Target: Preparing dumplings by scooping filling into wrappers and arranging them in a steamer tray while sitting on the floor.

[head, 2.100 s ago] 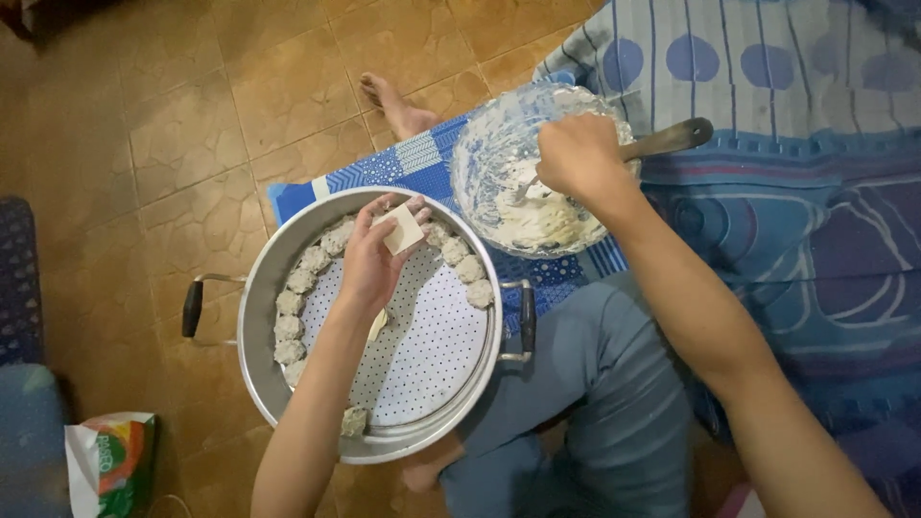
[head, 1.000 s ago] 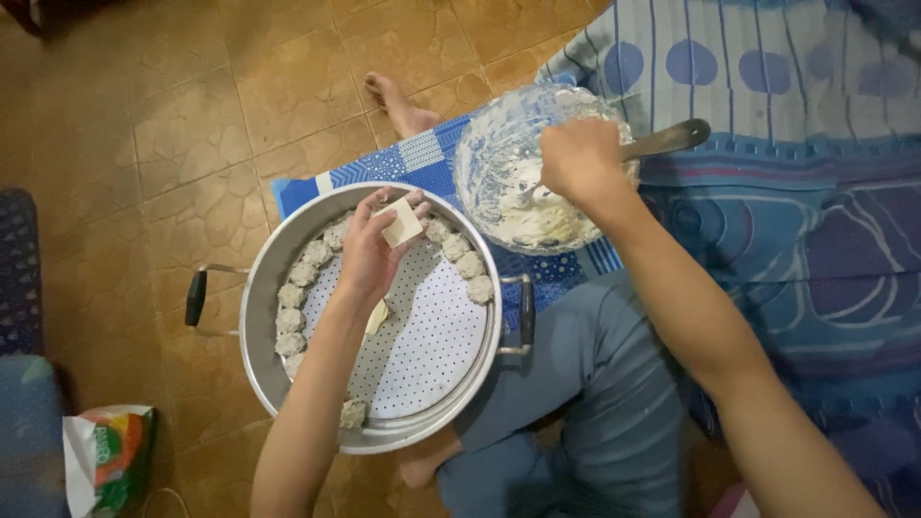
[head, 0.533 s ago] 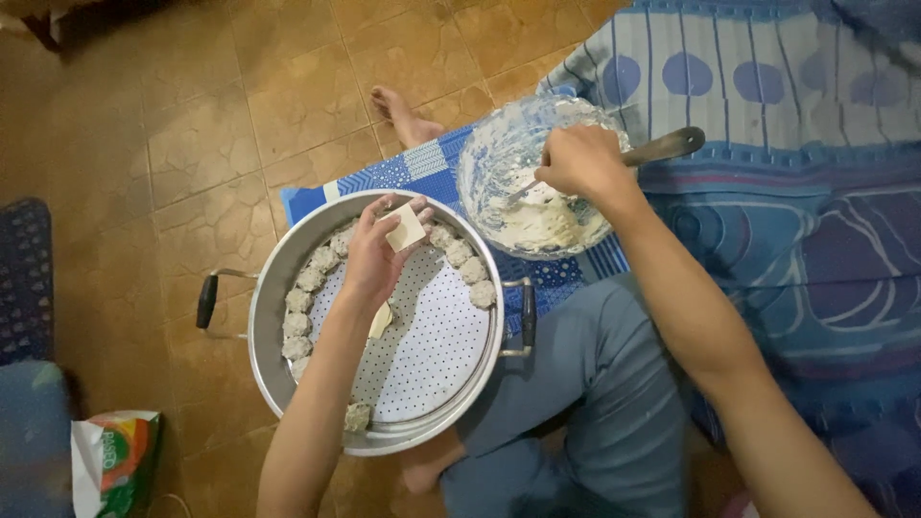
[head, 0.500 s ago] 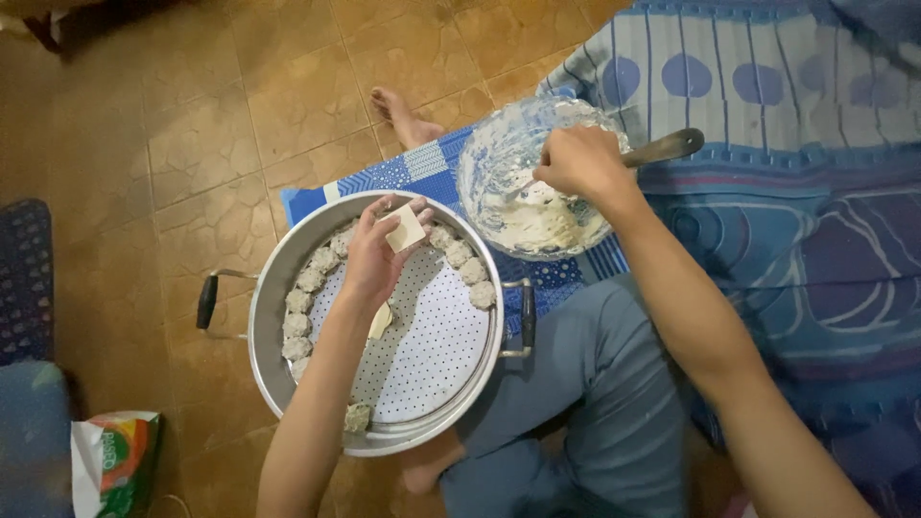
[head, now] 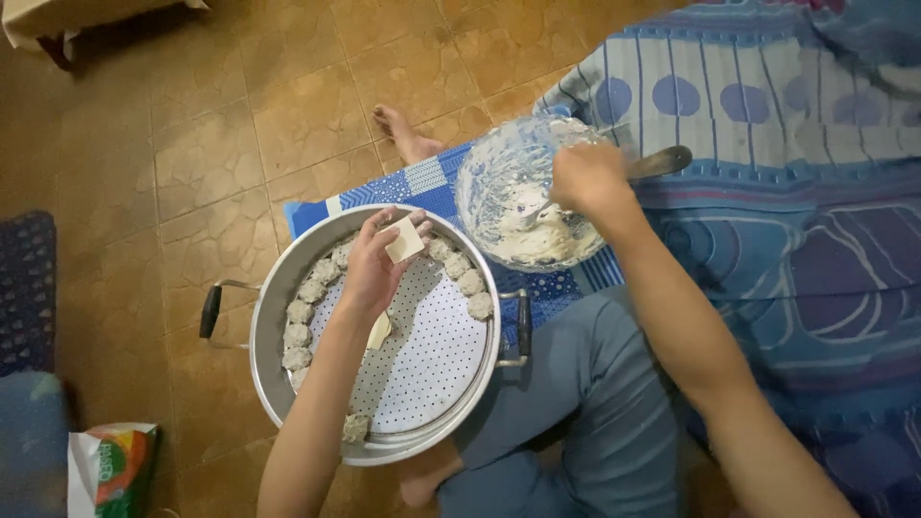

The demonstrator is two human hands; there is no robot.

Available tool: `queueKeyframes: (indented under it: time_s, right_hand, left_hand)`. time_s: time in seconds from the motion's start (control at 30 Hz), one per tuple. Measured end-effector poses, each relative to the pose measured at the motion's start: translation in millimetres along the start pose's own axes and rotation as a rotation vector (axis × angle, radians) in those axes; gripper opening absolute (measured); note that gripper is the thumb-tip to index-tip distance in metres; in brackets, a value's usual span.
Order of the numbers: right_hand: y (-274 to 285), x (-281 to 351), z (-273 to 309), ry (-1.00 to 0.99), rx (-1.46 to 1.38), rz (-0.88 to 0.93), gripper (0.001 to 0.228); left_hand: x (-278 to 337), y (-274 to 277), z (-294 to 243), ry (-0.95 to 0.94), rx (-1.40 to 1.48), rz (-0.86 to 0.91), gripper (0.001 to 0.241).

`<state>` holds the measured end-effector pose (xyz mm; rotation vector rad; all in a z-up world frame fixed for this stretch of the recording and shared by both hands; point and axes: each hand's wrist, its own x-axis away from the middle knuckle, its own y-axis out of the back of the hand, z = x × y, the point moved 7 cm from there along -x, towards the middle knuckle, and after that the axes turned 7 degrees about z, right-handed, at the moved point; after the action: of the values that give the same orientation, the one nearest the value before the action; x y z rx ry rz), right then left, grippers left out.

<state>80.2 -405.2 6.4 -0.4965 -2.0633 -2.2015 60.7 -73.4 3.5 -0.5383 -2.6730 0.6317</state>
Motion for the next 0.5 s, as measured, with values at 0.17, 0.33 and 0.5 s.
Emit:
queueKeyframes:
  time_s: [0.17, 0.33, 0.5]
  right_hand:
    - [-0.6, -3.7, 16.8, 0.082, 0.007, -0.05, 0.017]
    - [4.7, -0.9, 20.0, 0.102, -0.027, -0.051, 0.028]
    - [10.4, 4.3, 18.9, 0.153, -0.14, -0.054, 0.039]
  left_hand:
    - [-0.5, -0.8, -0.9, -0.01, 0.007, 0.019, 0.057]
    - [0.9, -1.4, -2.0, -0.022, 0.012, 0.032, 0.058]
    - [-0.9, 1.7, 0.0, -0.03, 0.03, 0.047, 0.057]
